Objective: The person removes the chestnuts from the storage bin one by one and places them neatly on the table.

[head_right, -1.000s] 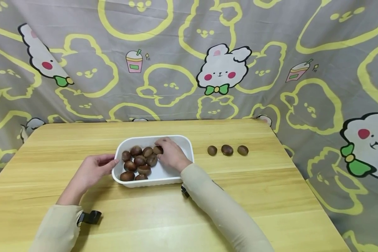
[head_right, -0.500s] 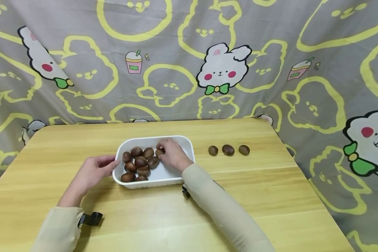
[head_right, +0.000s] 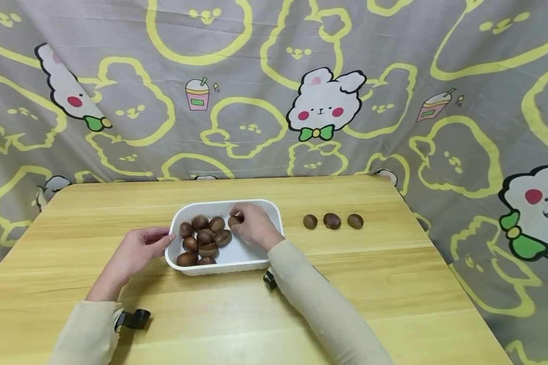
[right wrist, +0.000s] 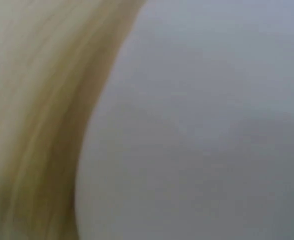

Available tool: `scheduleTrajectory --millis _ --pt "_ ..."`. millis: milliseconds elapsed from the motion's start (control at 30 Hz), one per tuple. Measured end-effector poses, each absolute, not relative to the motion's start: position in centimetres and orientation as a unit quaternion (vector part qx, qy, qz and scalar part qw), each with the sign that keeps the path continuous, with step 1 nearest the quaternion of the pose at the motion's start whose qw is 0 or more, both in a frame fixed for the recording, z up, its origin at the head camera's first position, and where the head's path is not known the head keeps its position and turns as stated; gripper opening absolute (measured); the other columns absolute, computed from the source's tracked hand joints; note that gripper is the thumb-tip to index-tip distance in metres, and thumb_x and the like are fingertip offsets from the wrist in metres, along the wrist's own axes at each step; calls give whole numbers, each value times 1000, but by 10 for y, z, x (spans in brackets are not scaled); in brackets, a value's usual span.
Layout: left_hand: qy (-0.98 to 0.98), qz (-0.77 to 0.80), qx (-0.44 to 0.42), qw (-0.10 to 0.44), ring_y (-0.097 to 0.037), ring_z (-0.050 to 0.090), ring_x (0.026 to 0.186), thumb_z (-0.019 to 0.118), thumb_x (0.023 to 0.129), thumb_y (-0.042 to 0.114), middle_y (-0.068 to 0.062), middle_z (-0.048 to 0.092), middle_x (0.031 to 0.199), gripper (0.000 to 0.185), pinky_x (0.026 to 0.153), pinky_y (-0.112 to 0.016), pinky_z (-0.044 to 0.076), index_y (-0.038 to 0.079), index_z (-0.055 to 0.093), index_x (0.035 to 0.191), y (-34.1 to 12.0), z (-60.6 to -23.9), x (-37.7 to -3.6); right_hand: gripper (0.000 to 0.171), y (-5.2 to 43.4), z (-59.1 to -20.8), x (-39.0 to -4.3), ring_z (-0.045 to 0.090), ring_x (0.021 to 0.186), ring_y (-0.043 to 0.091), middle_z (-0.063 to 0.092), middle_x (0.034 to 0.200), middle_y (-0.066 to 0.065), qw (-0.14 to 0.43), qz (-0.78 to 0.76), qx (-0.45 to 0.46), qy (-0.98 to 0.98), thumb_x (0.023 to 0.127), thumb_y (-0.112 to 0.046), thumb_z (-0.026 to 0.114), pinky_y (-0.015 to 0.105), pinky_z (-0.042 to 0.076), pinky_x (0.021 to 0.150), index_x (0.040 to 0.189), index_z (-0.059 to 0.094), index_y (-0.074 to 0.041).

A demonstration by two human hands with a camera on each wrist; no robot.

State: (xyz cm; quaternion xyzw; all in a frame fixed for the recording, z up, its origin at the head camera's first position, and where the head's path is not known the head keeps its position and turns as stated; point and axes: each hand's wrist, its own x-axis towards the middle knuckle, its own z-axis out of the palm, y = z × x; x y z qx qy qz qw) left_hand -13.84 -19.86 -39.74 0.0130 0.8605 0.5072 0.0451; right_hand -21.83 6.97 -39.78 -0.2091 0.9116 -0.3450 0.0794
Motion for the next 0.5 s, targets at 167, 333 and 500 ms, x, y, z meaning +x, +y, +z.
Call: scheduleTrajectory --millis 167,333,500 --pt "862 504 11 45 -33 66 101 62 99 16 -27 63 118 38 77 -29 56 -11 60 125 -198 -397 -139 33 75 -393 -218 63 103 22 69 112 7 73 -349 -208 911 87 -11 75 37 47 94 119 67 -8" --pt "862 505 15 43 -33 67 101 62 99 15 -26 64 117 36 77 -29 56 -11 60 124 -198 -397 -140 31 86 -385 -214 64 100 21 69 109 6 63 -370 -194 906 88 -14 75 37 48 91 117 68 -10" --pt "866 497 17 44 -32 67 99 62 99 16 -26 65 116 37 77 -30 56 -11 61 124 -198 -396 -140 30 102 -377 -213 63 101 21 68 109 5 61 -399 -176 898 89 -14 75 38 49 89 117 67 -9"
